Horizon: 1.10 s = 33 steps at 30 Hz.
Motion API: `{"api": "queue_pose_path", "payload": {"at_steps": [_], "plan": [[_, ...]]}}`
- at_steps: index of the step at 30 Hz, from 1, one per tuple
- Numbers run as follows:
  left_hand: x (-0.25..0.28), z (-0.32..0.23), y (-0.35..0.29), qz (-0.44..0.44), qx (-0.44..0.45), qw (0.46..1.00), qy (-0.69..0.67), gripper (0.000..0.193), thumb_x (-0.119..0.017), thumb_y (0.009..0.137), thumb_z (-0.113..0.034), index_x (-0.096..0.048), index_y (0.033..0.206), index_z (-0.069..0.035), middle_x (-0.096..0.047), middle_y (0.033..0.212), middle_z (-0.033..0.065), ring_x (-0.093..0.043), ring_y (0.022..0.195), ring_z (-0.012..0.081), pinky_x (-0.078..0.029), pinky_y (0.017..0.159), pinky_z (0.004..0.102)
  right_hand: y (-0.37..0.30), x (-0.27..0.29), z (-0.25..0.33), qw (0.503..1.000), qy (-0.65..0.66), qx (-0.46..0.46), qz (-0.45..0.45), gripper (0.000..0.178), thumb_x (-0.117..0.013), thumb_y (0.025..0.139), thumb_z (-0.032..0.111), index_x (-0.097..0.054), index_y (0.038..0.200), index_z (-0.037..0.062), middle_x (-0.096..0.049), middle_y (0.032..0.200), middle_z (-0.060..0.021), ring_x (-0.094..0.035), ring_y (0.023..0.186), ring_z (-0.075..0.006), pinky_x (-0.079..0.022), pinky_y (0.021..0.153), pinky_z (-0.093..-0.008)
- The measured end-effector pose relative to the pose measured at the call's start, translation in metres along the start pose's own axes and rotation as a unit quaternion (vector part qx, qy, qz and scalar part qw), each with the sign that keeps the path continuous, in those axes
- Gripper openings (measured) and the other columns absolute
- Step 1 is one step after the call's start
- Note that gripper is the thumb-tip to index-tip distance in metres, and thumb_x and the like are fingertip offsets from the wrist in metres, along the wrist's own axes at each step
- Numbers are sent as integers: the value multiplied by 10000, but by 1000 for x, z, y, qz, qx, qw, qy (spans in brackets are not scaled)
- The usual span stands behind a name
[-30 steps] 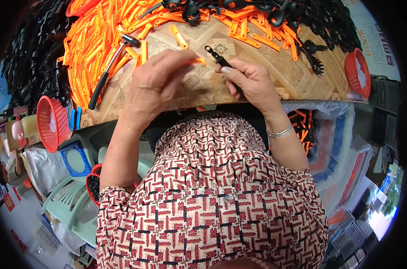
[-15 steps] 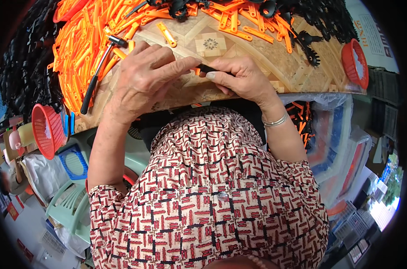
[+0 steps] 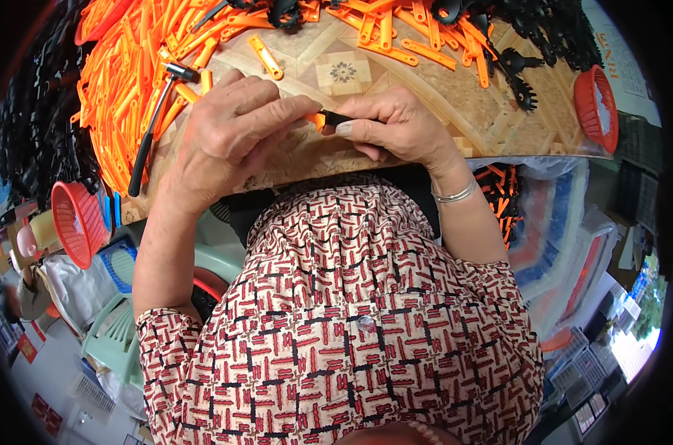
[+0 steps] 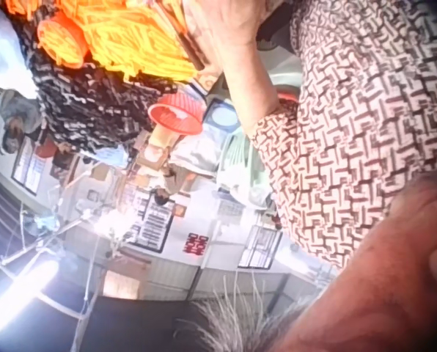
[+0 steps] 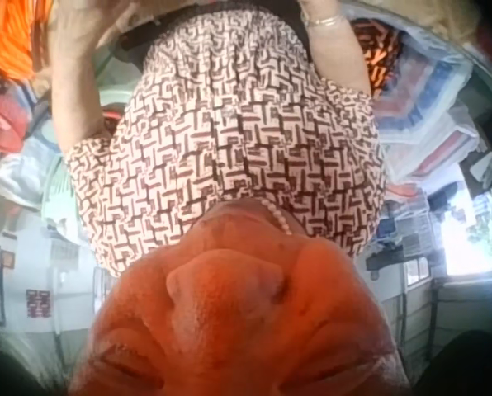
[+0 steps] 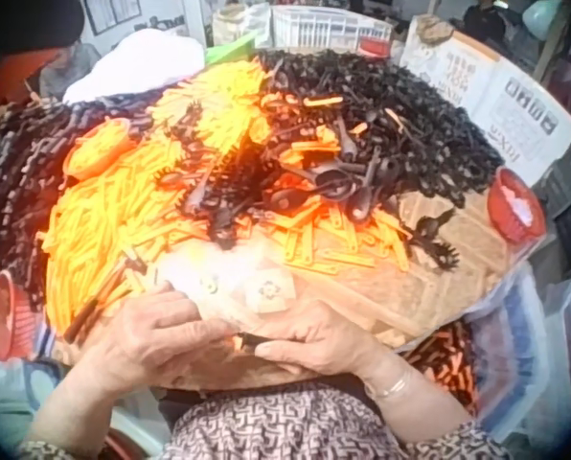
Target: The person assembles small plastic components by inserting orange handles into black plastic heads. They use a hammer to secure the connection between the two parts. The person repeatedly picks up a handle and a head, aligns them, and strikes the assembly with the hammer before placing the finished unit on the table.
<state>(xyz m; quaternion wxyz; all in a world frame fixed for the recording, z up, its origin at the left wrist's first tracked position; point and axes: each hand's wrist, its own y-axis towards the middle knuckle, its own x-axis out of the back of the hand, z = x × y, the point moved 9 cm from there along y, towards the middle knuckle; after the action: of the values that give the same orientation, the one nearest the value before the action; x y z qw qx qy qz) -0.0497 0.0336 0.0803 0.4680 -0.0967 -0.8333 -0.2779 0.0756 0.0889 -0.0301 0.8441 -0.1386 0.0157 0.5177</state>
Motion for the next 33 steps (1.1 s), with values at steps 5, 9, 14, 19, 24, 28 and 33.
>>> {"api": "queue_pose_path", "payload": {"at_steps": [5,9,14,19,24,28,33], "plan": [[0,-13,-1,32,60,997,24,302,-734,828,-44,-740,1129,-72,-562,753,77,-560,697,259,-447,642,387,-12,-10,13,998,-45,45,-8,173,-645,985,110,-739,1076,-3,-537,540,30,-478,445,-39,-384,418,-224],[-10,-4,-1,38,136,990,-13,262,-721,854,-53,-739,1115,-61,-601,769,99,-602,719,294,-482,646,396,-12,-12,23,981,-129,140,20,246,-647,1001,129,-724,1198,4,-543,583,19,-459,465,-43,-340,421,-234],[-19,8,-11,55,204,973,-89,258,-710,913,-136,-735,1160,-69,-677,841,93,-664,736,256,-522,690,354,-18,-17,43,921,-303,243,-17,102,-711,874,99,-721,923,10,-599,585,-93,-593,519,-224,-473,542,-341],[-13,37,-27,49,309,929,-200,314,-661,992,-205,-686,1288,-105,-711,947,100,-680,829,161,-529,770,303,-34,-13,54,858,-433,249,-117,189,-720,873,148,-766,1042,79,-692,721,-94,-661,662,-257,-496,630,-372],[3,81,-21,-40,212,969,123,313,-658,935,-85,-683,1247,-104,-660,1060,78,-656,929,277,-541,819,361,-67,17,73,650,-706,173,-221,274,-742,861,231,-735,1117,135,-636,849,-38,-628,883,-208,-453,800,-352],[-23,65,2,30,69,974,212,325,-657,879,-66,-665,1200,-115,-621,1191,41,-619,1046,287,-538,863,392,-72,15,67,654,-691,194,-237,317,-774,820,267,-709,1092,118,-598,993,-45,-588,992,-224,-420,882,-391],[-29,67,2,34,71,978,195,293,-624,889,-39,-616,1173,-109,-633,1065,64,-630,1016,309,-542,847,386,-70,8,55,675,-650,220,-273,301,-788,805,204,-705,1081,115,-611,1025,-47,-581,1026,-249,-430,902,-409]]}}
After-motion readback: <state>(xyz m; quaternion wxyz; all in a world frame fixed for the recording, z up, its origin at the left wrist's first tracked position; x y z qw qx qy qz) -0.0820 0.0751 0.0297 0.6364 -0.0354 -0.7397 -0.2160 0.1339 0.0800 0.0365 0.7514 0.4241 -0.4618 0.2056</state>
